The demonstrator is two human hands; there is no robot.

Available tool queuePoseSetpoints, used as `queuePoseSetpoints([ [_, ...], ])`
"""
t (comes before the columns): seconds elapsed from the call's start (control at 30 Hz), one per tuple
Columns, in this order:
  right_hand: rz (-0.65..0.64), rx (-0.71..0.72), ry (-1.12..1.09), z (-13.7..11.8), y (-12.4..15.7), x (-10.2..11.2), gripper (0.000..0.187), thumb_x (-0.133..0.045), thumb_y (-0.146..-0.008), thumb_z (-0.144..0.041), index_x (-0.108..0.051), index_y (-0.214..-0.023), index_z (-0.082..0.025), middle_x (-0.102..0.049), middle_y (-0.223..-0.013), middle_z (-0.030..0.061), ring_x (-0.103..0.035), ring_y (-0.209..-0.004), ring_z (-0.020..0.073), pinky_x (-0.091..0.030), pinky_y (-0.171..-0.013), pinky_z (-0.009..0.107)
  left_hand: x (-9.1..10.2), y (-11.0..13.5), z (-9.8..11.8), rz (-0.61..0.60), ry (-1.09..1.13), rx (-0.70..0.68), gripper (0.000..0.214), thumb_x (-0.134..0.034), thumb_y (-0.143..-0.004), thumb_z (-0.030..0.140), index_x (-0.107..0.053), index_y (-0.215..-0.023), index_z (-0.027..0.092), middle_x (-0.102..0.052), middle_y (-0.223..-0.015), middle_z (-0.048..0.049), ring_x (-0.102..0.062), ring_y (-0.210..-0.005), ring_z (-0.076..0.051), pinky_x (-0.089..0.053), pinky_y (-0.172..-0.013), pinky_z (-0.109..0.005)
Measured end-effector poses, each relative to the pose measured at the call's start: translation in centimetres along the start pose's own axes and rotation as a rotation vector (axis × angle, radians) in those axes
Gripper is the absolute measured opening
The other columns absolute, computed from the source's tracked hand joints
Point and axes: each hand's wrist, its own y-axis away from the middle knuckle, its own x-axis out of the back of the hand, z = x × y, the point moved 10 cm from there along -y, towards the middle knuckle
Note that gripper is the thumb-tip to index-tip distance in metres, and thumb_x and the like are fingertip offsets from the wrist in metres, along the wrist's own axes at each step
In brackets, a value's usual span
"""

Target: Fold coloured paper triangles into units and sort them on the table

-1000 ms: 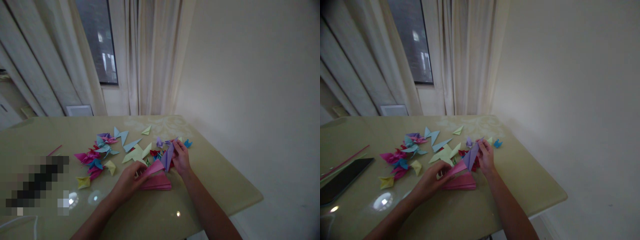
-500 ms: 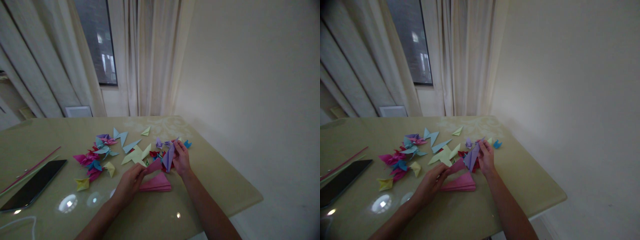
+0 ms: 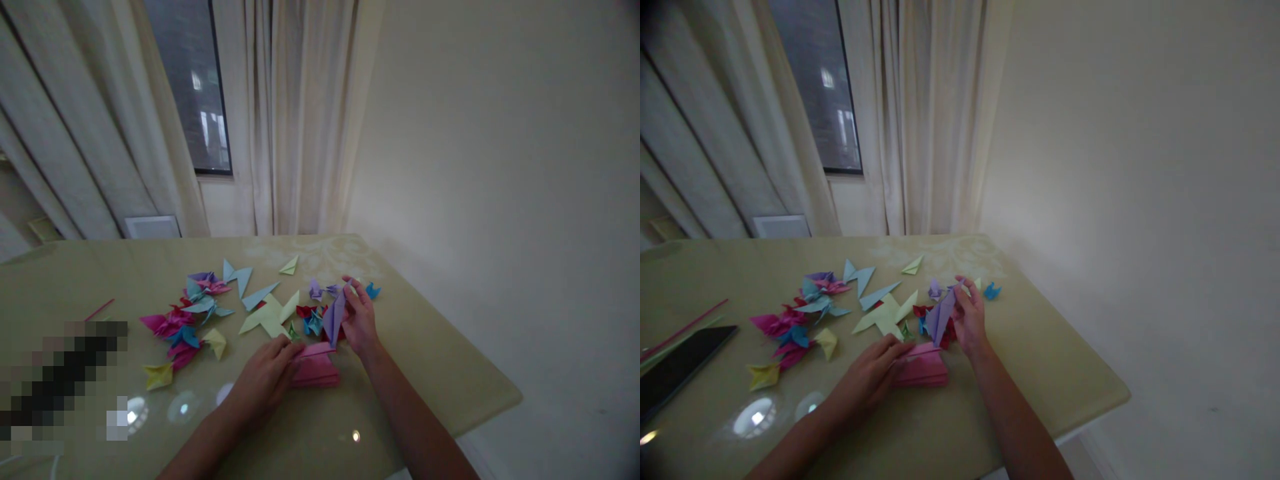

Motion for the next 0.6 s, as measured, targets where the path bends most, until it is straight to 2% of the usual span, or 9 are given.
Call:
queuePoseSetpoints([
  [0.1, 0.011, -0.003, -0.042, -0.1, 0.2, -0.1, 0.053, -0.094, -0.072, -0.035, -0.068, -0.117, -0.025, -0.059, -0.066, -0.0089, -0.045, -0.049, 0.0058, -0.04, -0.043, 0.013, -0.9, 0.3, 0.0, -0.021, -0.088, -0.027, 0.037, -0.039, -0.108, 0.035, -0.067, -0.131, 0.023, -0.069, -0.113, -0.0117, -0.068, -0.099, -0.023, -0.057, -0.09, -0.037],
  [0.27, -0.006, 0.005, 0.0, -0.2, 0.3, -0.3, 0.055, -0.091, -0.075, -0.037, -0.066, -0.122, -0.026, -0.055, -0.062, -0.0106, -0.042, -0.045, 0.0055, -0.035, -0.04, 0.014, -2.2, 0.4, -0.7, -0.041, -0.191, -0.028, 0.032, -0.046, -0.107, 0.033, -0.066, -0.129, 0.022, -0.069, -0.11, -0.0103, -0.069, -0.093, -0.022, -0.058, -0.086, -0.035],
  [0.4, 0.011, -0.002, 0.018, -0.1, 0.3, -0.1, 0.059, -0.092, -0.073, -0.038, -0.065, -0.124, -0.025, -0.056, -0.062, -0.0109, -0.042, -0.045, 0.0059, -0.034, -0.041, 0.015, -2.8, 0.4, -0.7, -0.047, -0.276, -0.061, 0.025, -0.053, -0.104, 0.03, -0.068, -0.122, 0.022, -0.069, -0.106, -0.0097, -0.069, -0.09, -0.023, -0.058, -0.082, -0.036],
  [0.53, -0.007, -0.014, 0.026, 0.0, 0.3, -0.4, 0.063, -0.093, -0.071, -0.039, -0.064, -0.125, -0.027, -0.06, -0.065, -0.0102, -0.049, -0.048, 0.0071, -0.039, -0.043, 0.016, -2.8, 0.4, -0.1, -0.084, -0.315, -0.084, 0.023, -0.057, -0.102, 0.031, -0.069, -0.12, 0.022, -0.07, -0.108, -0.0099, -0.068, -0.095, -0.026, -0.057, -0.085, -0.04],
  [0.6, -0.03, -0.015, 0.041, 0.0, 0.4, -0.7, 0.063, -0.093, -0.071, -0.039, -0.063, -0.125, -0.027, -0.062, -0.065, -0.0102, -0.051, -0.048, 0.0072, -0.041, -0.043, 0.016, -2.1, 0.4, 0.3, -0.056, -0.279, -0.089, 0.025, -0.057, -0.102, 0.034, -0.068, -0.122, 0.024, -0.07, -0.111, -0.0096, -0.067, -0.097, -0.026, -0.056, -0.087, -0.04],
])
